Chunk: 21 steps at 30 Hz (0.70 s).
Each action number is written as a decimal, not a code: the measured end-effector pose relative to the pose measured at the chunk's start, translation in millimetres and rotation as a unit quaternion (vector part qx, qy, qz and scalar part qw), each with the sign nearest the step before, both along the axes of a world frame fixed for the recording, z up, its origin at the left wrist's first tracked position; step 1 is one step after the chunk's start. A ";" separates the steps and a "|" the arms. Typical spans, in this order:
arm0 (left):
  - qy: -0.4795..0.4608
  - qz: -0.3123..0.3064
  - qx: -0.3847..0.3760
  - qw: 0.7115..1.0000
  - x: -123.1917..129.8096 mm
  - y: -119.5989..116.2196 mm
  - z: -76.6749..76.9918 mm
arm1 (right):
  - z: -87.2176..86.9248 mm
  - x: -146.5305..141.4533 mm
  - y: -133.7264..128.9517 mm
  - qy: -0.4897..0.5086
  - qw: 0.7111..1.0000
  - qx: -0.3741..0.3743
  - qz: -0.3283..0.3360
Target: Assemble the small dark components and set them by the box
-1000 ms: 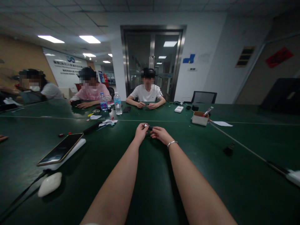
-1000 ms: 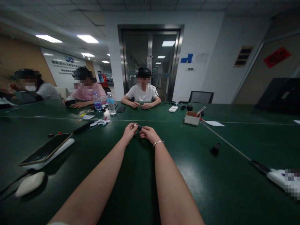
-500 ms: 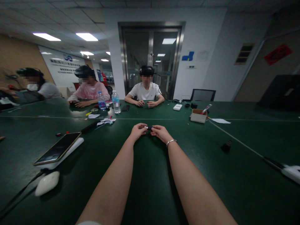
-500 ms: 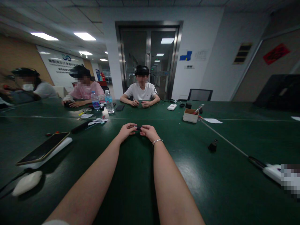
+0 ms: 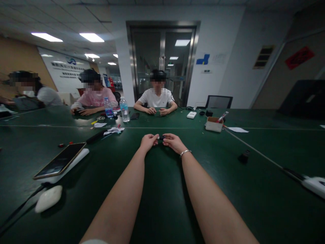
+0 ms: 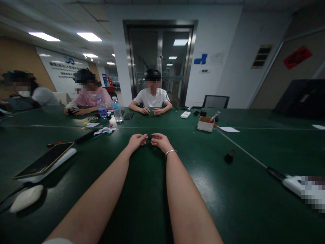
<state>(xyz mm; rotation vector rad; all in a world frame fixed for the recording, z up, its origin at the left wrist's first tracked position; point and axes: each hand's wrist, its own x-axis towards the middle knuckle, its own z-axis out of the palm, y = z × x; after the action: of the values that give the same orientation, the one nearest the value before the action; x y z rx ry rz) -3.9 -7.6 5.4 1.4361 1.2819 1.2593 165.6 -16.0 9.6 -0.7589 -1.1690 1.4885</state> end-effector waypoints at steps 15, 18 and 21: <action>0.112 0.028 0.019 0.993 0.5 1.6 -1.3 | 3.9 3.1 -3.8 0.007 1.000 -0.007 0.025; 0.102 0.025 0.021 0.994 0.9 0.6 -0.6 | 3.9 2.7 -3.0 0.009 1.000 -0.013 0.020; 0.076 0.015 0.023 0.997 1.2 1.3 -1.2 | 4.0 1.9 -1.9 0.013 1.000 -0.021 0.016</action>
<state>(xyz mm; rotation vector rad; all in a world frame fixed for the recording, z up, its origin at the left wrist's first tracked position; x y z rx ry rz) -2.7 -6.3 4.2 1.5759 1.3862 1.2261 167.5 -17.9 13.5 -0.7504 -1.1385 1.5479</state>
